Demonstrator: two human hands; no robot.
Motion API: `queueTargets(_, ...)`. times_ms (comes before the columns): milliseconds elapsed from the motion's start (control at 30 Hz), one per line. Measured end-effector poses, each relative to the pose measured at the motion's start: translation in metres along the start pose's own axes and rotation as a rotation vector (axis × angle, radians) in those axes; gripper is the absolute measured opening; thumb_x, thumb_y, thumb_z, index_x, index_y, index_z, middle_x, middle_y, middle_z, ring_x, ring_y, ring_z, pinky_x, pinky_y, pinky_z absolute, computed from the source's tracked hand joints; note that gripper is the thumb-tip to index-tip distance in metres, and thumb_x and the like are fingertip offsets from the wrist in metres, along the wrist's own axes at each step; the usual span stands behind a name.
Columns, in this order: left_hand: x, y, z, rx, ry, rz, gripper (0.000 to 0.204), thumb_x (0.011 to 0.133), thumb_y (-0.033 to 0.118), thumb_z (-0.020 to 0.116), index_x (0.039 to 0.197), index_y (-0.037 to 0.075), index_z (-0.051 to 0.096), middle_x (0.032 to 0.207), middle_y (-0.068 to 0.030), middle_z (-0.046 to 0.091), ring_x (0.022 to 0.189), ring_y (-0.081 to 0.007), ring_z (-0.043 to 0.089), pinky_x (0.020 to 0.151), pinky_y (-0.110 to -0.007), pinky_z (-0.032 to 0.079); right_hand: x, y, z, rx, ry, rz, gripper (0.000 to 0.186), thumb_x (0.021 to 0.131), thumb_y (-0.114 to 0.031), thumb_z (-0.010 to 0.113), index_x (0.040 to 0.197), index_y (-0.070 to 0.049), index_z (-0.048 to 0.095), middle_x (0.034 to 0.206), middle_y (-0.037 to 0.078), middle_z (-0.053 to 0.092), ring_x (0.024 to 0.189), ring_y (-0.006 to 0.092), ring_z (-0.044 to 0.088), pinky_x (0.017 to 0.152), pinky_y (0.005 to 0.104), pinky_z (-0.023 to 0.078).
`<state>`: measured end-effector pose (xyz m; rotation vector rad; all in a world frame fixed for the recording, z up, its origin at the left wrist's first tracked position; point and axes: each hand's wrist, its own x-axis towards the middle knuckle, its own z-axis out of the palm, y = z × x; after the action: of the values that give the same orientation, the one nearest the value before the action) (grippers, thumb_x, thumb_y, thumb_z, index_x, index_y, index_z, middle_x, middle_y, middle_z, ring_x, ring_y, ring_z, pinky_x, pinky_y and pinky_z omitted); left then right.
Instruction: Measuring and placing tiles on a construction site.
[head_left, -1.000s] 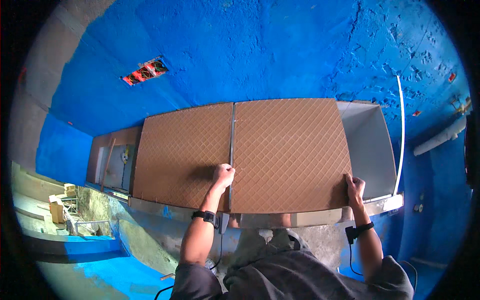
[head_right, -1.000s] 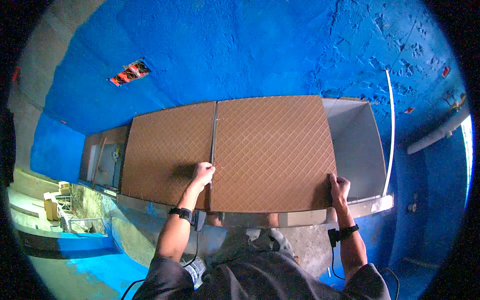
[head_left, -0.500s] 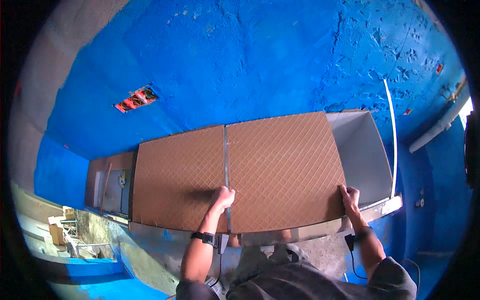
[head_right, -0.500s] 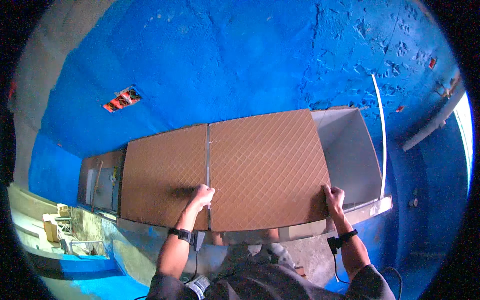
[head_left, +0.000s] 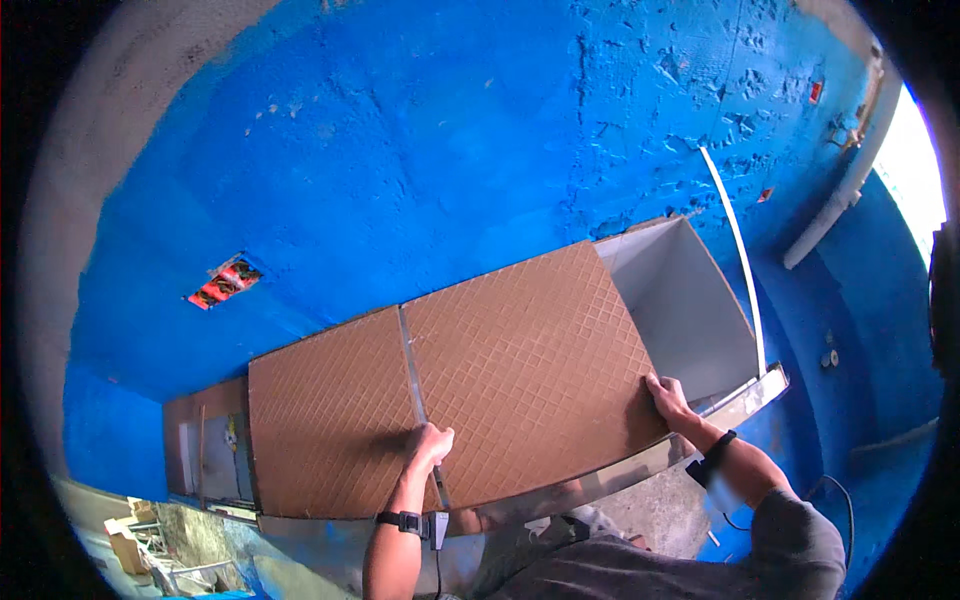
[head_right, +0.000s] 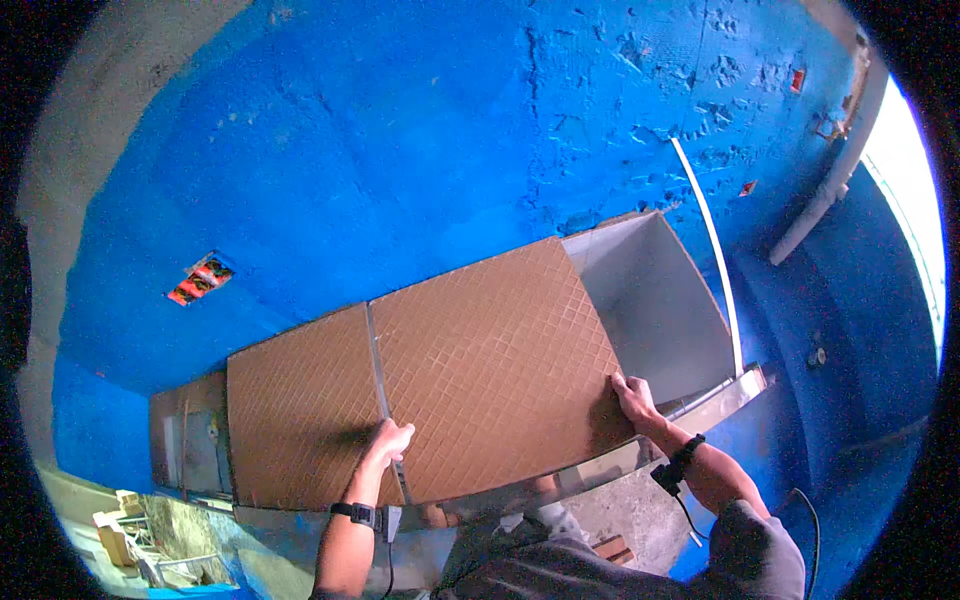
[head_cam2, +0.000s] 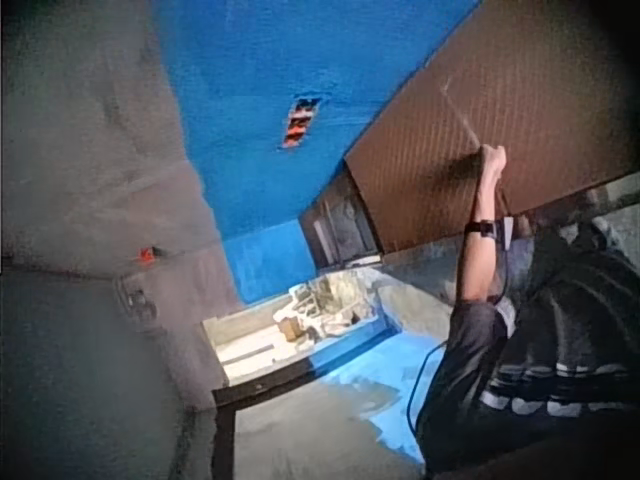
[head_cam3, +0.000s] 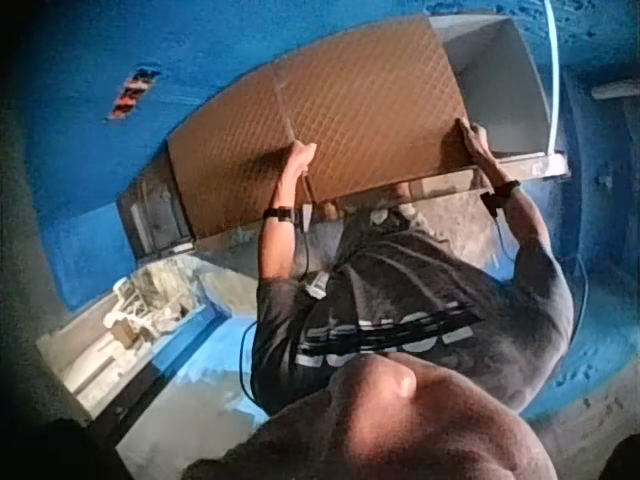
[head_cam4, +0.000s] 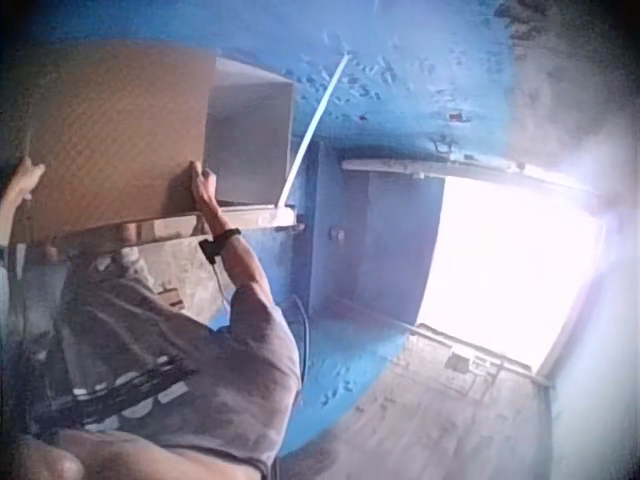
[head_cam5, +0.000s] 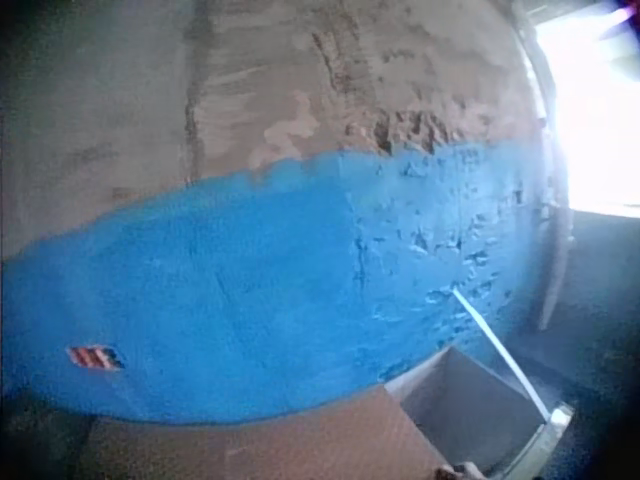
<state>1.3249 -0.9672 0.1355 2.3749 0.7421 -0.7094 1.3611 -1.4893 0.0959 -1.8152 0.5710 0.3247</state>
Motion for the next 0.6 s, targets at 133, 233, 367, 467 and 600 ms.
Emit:
queueTargets(133,-0.022,0.03,-0.005,-0.048,-0.036,-0.039,0.045,0.092,0.032,0.068,0.066,-0.002,0.056,0.062,-0.0063,0.056,0.053,-0.0187,0.057,0.045,-0.037,0.048,-0.016,-0.012,-0.01,0.09,-0.119,0.103,0.054,0.104,-0.042,0.055,0.114,0.01,0.067,0.101,0.01,0.071,0.088,0.018,0.066,0.082,0.0367,0.054)
queueTargets(233,-0.002,-0.018,0.016,-0.04,0.134,-0.017,0.046,0.091,0.039,0.067,0.075,-0.004,0.064,0.074,-0.0159,0.066,0.067,-0.0265,0.066,0.06,-0.041,0.053,-0.018,-0.024,0.0,0.108,-0.156,0.108,0.053,0.105,-0.04,0.055,0.115,0.01,0.067,0.104,0.009,0.071,0.092,0.0185,0.066,0.086,0.0364,0.054)
queueTargets(367,-0.042,0.003,-0.001,-0.094,0.215,0.075,0.05,0.089,0.044,0.069,0.093,-0.006,0.071,0.096,-0.0252,0.074,0.091,-0.0392,0.073,0.08,-0.048,0.057,-0.002,-0.005,-0.007,0.12,-0.136,0.133,0.053,0.105,-0.041,0.056,0.114,0.009,0.069,0.106,0.01,0.071,0.093,0.0178,0.066,0.085,0.0362,0.053)
queueTargets(467,-0.103,-0.025,-0.009,-0.476,0.108,0.177,0.037,0.098,0.035,0.065,0.091,-0.001,0.067,0.082,-0.0114,0.074,0.074,-0.0237,0.072,0.07,-0.036,0.058,0.023,0.022,-0.025,0.035,-0.217,0.044,0.053,0.102,-0.044,0.059,0.105,0.008,0.071,0.096,0.008,0.069,0.086,0.0148,0.061,0.078,0.0363,0.05)
queueTargets(600,-0.202,-0.064,-0.016,-0.892,-0.272,-0.072,0.029,0.101,0.028,0.065,0.089,0.001,0.066,0.079,-0.0113,0.072,0.073,-0.0215,0.071,0.069,-0.035,0.057,0.022,-0.015,-0.024,-0.057,-0.194,0.15,0.056,0.102,-0.046,0.058,0.112,0.008,0.071,0.099,0.006,0.071,0.089,0.0151,0.063,0.081,0.0364,0.052)
